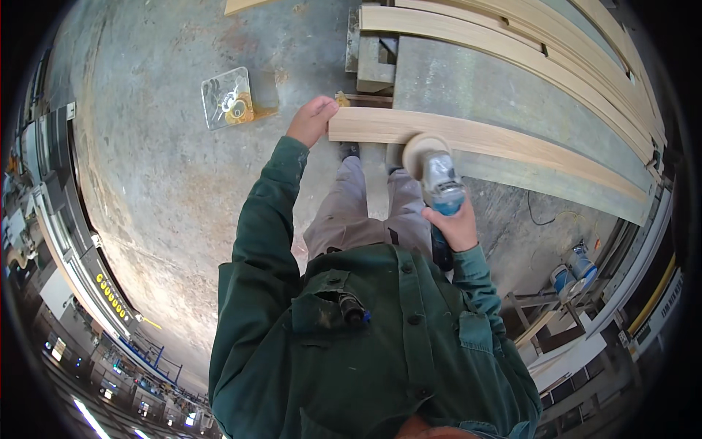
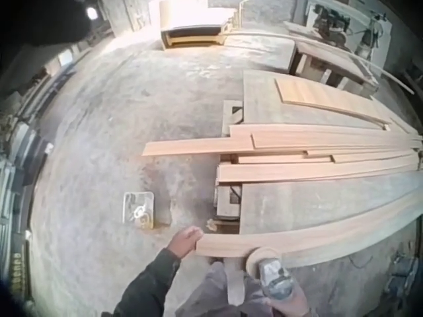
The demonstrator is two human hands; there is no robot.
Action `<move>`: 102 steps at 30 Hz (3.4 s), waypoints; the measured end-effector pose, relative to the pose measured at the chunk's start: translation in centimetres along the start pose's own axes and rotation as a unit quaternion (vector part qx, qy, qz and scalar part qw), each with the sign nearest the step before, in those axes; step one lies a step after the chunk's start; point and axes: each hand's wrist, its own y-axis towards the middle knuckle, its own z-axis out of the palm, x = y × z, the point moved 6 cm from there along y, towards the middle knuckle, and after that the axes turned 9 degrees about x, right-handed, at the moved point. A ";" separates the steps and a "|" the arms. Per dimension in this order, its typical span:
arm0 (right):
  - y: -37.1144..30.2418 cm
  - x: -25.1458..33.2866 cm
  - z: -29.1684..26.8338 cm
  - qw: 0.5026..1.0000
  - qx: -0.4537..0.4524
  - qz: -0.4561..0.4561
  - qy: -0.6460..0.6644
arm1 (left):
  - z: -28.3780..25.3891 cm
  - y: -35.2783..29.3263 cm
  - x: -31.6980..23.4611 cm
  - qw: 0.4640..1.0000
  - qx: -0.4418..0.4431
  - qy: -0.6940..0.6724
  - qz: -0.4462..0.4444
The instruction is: Sanding the edges and surface of a long wooden plank using an angle grinder with a sanding disc.
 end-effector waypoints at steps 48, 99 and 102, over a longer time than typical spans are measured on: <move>4.2 0.1 4.5 0.999 -0.028 0.025 -0.034 | -1.0 -4.2 3.6 0.994 0.079 0.016 0.070; -2.4 -12.7 -34.7 0.992 -0.112 0.055 -0.030 | 41.5 7.4 -5.6 0.647 0.036 0.710 0.277; -3.5 -14.6 -41.8 0.986 -0.166 0.024 0.027 | 46.6 8.5 -5.6 0.632 0.040 0.721 0.280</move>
